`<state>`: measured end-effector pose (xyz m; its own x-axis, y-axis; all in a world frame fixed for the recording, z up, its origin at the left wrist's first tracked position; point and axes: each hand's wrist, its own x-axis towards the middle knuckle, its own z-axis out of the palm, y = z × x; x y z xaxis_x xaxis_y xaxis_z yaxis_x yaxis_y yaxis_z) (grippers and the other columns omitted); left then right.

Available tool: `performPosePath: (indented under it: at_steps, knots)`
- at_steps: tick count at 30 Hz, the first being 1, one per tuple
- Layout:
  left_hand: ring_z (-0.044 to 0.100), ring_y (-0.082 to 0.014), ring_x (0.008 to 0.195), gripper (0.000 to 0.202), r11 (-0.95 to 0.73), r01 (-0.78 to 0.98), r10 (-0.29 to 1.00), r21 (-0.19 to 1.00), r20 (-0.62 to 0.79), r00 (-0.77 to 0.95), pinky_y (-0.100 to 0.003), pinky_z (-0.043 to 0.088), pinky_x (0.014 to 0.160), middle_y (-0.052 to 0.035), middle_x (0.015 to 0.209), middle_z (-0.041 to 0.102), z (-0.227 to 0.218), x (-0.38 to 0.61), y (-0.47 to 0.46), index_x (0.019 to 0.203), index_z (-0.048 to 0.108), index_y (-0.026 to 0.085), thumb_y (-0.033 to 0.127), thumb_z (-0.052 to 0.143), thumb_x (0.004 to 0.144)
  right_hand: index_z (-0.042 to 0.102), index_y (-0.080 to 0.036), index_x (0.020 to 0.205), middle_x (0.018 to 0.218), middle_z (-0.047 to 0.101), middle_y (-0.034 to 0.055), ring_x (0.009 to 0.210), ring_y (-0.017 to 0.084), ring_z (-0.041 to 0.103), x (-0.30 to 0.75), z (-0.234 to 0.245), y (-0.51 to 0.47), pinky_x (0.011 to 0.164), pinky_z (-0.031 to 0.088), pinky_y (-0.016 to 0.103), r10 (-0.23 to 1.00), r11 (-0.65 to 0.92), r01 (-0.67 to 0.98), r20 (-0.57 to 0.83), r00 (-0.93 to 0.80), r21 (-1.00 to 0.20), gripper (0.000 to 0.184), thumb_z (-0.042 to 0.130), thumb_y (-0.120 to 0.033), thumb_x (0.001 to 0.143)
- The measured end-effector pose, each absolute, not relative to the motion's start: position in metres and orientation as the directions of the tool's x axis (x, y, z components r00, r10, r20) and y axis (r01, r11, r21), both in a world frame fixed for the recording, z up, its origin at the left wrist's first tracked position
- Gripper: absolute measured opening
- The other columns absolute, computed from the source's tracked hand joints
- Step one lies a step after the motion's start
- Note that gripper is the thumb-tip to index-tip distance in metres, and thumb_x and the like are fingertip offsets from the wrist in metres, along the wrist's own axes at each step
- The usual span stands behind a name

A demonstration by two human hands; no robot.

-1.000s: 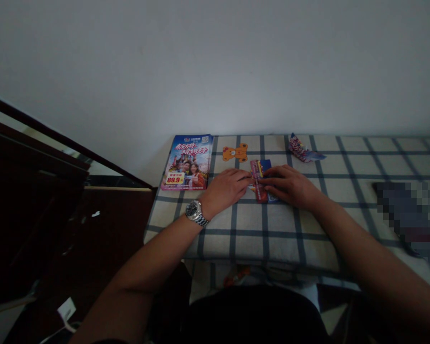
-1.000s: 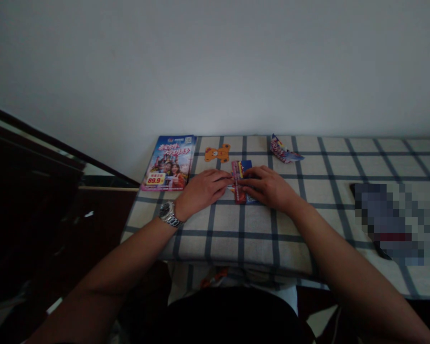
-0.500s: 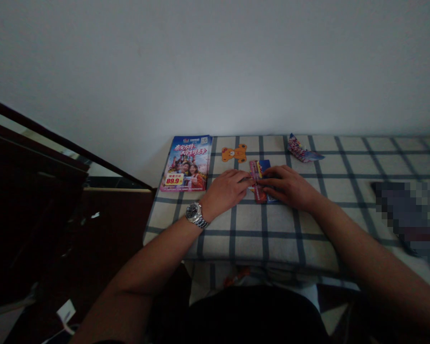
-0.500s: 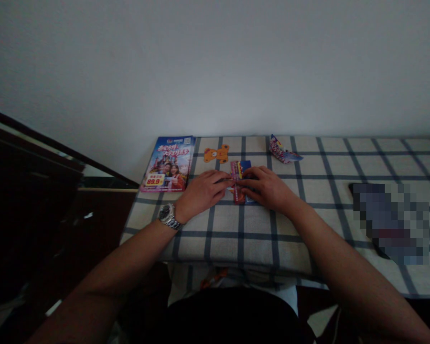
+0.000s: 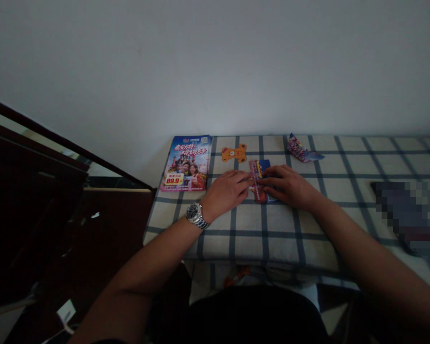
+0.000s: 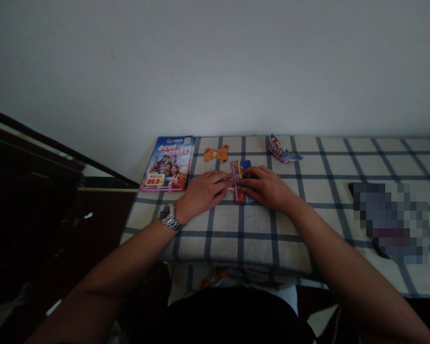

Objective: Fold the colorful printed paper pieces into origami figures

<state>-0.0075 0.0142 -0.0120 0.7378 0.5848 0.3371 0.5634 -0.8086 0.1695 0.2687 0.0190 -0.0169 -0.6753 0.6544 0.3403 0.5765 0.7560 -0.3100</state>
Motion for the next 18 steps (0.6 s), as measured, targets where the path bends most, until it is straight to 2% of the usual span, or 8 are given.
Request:
performPosePath:
  at_steps: [13,18]
  knots:
    - [0.065,-0.0258,0.118,0.029,-0.801,0.577,0.593,0.158,0.333,0.733,-0.045,0.056,0.106,-0.0095,0.132,0.067,-0.0108,-0.0067,0.0123,0.129,0.069,0.019,0.02,0.062,0.101,0.077,-0.027,0.128,0.126,0.07,0.0128,0.115,0.03,0.066,0.2709,-0.0178,0.0202,0.101,0.055,0.051,0.647,0.762,0.57,0.336,-0.684,-0.308,0.031,0.058,-0.035,0.105]
    - [0.066,-0.0235,0.122,0.029,-0.808,0.553,0.588,0.204,0.343,0.732,-0.043,0.056,0.108,-0.0083,0.135,0.068,-0.0117,-0.0097,0.0144,0.13,0.07,0.021,0.02,0.06,0.102,0.078,-0.026,0.125,0.126,0.07,0.0135,0.114,0.03,0.066,0.2723,-0.0193,0.0203,0.099,0.056,0.05,0.641,0.768,0.57,0.357,-0.68,-0.292,0.03,0.059,-0.034,0.105]
